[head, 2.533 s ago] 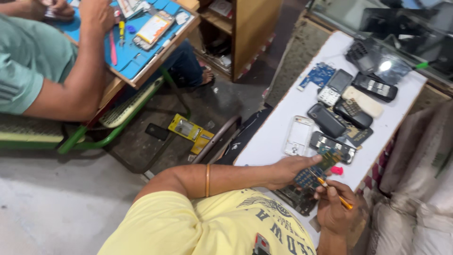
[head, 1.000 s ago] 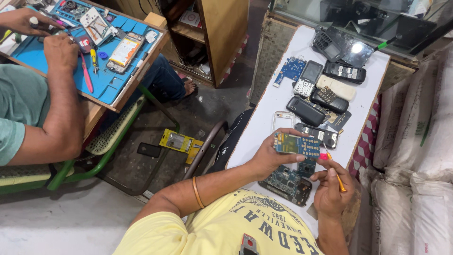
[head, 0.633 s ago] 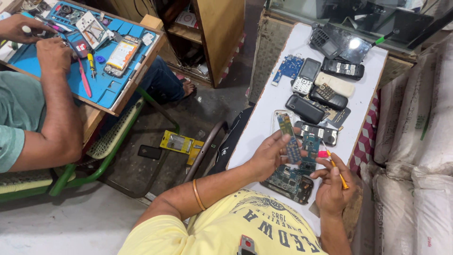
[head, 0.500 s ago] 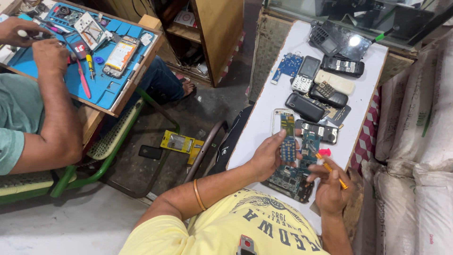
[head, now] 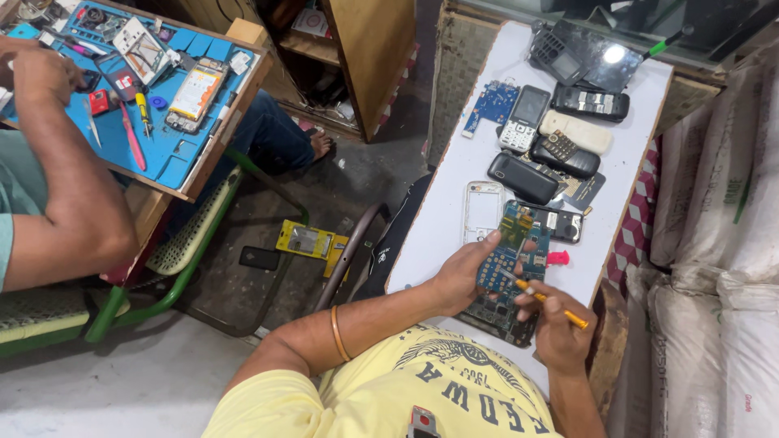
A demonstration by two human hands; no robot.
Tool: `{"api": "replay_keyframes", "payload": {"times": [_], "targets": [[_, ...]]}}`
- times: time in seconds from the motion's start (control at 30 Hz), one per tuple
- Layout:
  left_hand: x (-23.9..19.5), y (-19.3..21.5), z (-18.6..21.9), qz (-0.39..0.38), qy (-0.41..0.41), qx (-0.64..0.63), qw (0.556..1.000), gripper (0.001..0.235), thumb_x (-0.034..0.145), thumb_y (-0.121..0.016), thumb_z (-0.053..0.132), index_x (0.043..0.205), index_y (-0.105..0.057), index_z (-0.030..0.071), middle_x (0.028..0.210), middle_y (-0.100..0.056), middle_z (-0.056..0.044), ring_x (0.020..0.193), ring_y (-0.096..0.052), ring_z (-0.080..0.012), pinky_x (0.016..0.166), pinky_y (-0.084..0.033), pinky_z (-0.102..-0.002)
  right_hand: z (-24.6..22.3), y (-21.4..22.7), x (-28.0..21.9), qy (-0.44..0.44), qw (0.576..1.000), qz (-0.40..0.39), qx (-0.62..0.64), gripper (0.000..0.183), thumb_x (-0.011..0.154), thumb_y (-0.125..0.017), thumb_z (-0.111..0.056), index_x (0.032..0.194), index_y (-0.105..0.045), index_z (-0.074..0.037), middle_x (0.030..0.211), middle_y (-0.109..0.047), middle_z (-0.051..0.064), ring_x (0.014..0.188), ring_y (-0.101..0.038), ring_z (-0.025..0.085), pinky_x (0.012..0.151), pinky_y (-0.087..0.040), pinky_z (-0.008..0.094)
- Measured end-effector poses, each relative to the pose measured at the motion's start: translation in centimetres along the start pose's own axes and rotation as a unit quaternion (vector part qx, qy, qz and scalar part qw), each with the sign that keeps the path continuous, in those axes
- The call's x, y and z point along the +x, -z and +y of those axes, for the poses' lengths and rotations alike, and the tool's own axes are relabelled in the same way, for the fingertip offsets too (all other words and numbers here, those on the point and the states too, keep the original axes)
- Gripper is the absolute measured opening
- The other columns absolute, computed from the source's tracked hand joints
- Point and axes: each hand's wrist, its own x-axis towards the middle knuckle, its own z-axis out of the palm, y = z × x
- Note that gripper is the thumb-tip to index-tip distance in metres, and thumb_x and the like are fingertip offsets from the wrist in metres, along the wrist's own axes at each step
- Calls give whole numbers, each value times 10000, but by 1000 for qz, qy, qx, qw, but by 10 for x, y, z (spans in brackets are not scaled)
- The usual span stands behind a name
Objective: The person holds a mobile phone circuit board and uses a small screwdriver to probe and adjust components on the board. The person repeatedly flips the board and works on different sections while another person works at a nearby table.
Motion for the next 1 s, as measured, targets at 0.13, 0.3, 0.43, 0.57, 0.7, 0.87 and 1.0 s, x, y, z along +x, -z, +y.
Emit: {"api": "replay_keyframes", "payload": {"times": [0.13,0.3,0.43,0.57,0.7,0.87,1.0], "targets": [[-1,-2,0,0,9,12,1000,649,1119,-372,546,1469,-553,31,982,-654,21,787,-606,-48,592,-453,-211,-1,-3,-4,-16,999,-23,-20,337,1083,-589,-197,1226,-688,91,970,-750,217,778,-705,224,704,-583,321],[0,-2,2,21,16,8,1000,645,1111,-383,552,1460,-557,37,970,-659,21,767,-593,-42,577,-445,-203,-3,-3,0,-10,999,-44,-29,315,1069,-584,-182,1194,-697,85,968,-754,217,802,-729,234,701,-606,332],[1,-1,2,15,2,9,1000,650,1120,-392,555,1464,-561,30,964,-657,14,762,-586,-48,581,-449,-209,-2,0,-1,-2,999,-30,-30,302,1080,-588,-170,1183,-700,90,963,-749,218,810,-720,238,719,-601,338],[5,4,-2,35,8,-38,999,644,1129,-433,519,1484,-558,-3,1005,-664,-27,880,-634,-76,784,-547,-235,5,7,-5,-27,999,-31,-22,281,1074,-603,-140,1116,-699,121,991,-723,242,824,-717,270,747,-606,373],[4,10,-3,27,-22,-46,998,613,1114,-464,524,1442,-578,19,936,-630,-4,752,-570,-77,632,-484,-253,0,13,2,4,997,22,75,287,1126,-570,-154,1175,-671,110,967,-706,228,816,-715,277,730,-589,375],[2,13,-4,7,-56,-3,998,531,1031,-678,396,1400,-607,21,868,-556,32,582,-440,-57,464,-332,-218,-11,-2,11,27,997,71,-17,299,1118,-567,-158,1272,-618,93,1058,-704,248,827,-703,258,729,-571,347],[10,12,-10,72,-68,204,974,648,859,-845,278,1405,-628,4,968,-651,-32,769,-522,-86,634,-406,-258,-13,-13,12,55,994,81,-51,307,1103,-620,-134,1303,-600,99,1154,-688,227,933,-706,244,714,-586,320]]}}
